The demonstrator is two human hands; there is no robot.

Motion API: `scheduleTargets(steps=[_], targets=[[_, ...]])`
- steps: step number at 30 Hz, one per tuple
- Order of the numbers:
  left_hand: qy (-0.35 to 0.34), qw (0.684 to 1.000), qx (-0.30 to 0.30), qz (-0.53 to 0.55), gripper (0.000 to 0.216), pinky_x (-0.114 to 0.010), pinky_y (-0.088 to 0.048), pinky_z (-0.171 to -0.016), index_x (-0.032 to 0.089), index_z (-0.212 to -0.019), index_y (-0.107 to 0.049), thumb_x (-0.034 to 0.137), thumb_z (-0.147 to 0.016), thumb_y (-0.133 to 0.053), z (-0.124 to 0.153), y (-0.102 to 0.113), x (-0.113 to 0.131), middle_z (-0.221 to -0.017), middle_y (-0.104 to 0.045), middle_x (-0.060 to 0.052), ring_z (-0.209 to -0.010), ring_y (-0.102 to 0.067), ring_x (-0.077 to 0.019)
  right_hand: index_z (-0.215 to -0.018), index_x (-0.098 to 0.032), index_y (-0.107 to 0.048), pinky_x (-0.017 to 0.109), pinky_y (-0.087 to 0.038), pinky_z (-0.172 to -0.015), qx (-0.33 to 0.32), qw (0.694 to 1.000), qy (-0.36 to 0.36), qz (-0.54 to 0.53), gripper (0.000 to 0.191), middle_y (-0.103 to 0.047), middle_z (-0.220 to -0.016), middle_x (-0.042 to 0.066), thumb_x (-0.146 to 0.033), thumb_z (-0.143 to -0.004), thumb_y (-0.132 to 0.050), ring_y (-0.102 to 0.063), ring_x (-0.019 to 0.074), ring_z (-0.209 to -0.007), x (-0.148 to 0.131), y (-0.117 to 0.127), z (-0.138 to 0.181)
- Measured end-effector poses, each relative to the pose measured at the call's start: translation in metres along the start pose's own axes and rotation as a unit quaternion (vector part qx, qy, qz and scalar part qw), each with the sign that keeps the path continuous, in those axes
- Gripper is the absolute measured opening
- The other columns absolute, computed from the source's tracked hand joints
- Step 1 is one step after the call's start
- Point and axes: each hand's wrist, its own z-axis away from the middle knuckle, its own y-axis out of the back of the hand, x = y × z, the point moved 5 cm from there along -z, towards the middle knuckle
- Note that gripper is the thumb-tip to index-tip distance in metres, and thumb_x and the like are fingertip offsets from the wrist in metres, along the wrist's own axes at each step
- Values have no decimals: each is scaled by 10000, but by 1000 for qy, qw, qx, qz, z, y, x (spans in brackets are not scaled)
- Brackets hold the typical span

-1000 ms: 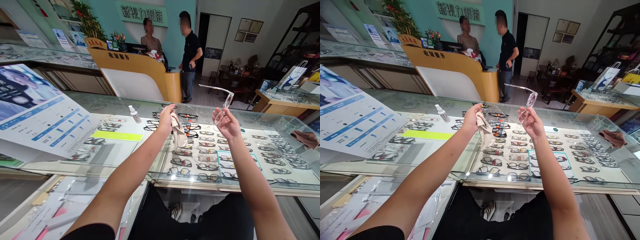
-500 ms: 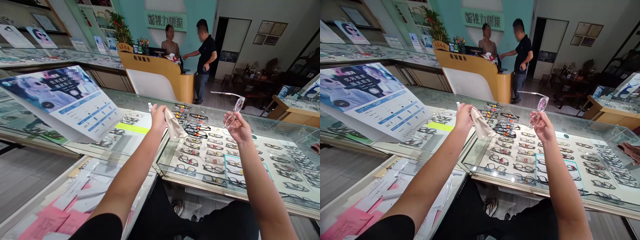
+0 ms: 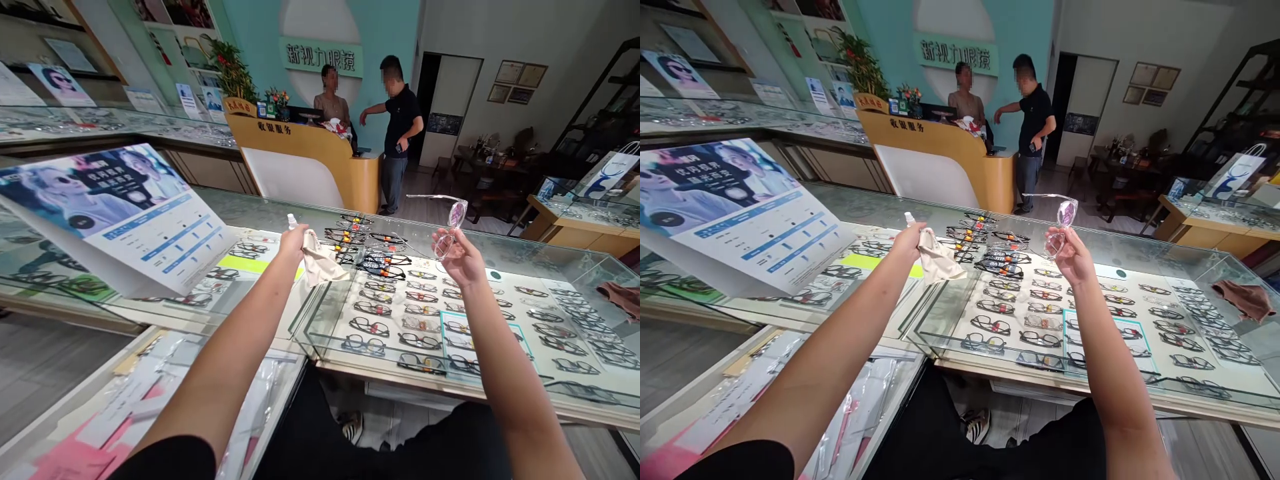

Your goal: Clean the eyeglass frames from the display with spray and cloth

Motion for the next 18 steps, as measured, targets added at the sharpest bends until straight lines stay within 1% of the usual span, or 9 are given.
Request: scheduleTargets(steps=[2,4,8,10,12,13,15,16,18], targets=[[13,999,42,-26,263,-266,-409,-560,167,-929,-561,62,-715,-674,2,3,-4,-597,-580,39,-512,-516,-131,-871,-284,-696,350,-623,-916,-7,1000,4,6,161,-786,-1007,-6,-383,-817,-811,-744,181,-999,-1,0,0],[17,996,74,-45,225,-267,-417,-574,175,-857,-546,41,-720,-664,6,6,-6,-608,-615,12,-525,-528,-136,-872,-284,-693,350,-625,-919,-15,1000,10,1,181,-785,-990,-13,-394,-807,-821,-746,181,-998,-1,-1,0],[-14,994,94,-59,229,-249,-436,-605,197,-813,-498,57,-786,-676,17,7,2,-657,-655,-9,-548,-552,-126,-858,-283,-678,333,-623,-927,-30,999,14,-14,219,-782,-962,-24,-403,-785,-847,-747,169,-993,-1,-2,0],[-40,993,91,-67,184,-235,-431,-594,190,-808,-524,108,-832,-687,25,3,13,-668,-655,-9,-546,-550,-117,-862,-282,-678,326,-622,-926,-33,999,15,-21,232,-783,-952,-29,-406,-777,-855,-747,162,-986,-1,-3,-1],[-90,990,70,-89,150,-221,-396,-550,173,-791,-578,183,-859,-712,35,-7,28,-640,-621,1,-523,-518,-107,-852,-277,-679,320,-620,-922,-32,999,13,-34,240,-784,-943,-28,-399,-763,-866,-749,159,-974,-1,-3,0],[-128,985,47,-105,163,-217,-368,-523,164,-781,-605,230,-864,-729,42,-15,36,-616,-590,9,-511,-494,-102,-841,-274,-679,318,-620,-919,-31,999,12,-41,243,-785,-937,-29,-394,-755,-872,-750,158,-965,-1,-3,0],[-190,975,-21,-117,241,-217,-329,-489,153,-765,-645,340,-848,-772,60,-38,49,-584,-533,22,-502,-452,-96,-824,-271,-680,313,-619,-916,-28,998,10,-50,242,-787,-930,-33,-385,-743,-879,-751,152,-946,-1,-3,0],[-205,971,-61,-106,283,-217,-339,-494,148,-772,-668,395,-830,-794,69,-50,53,-588,-524,23,-513,-449,-95,-816,-270,-679,311,-618,-913,-27,998,9,-50,241,-787,-928,-34,-382,-741,-879,-751,150,-936,-1,-3,1],[-222,966,-122,-55,347,-215,-421,-572,139,-785,-697,457,-782,-837,89,-73,57,-682,-604,-10,-614,-532,-109,-806,-267,-675,306,-615,-903,-25,998,4,-49,238,-789,-940,-30,-380,-742,-875,-750,148,-928,-1,-3,1]])
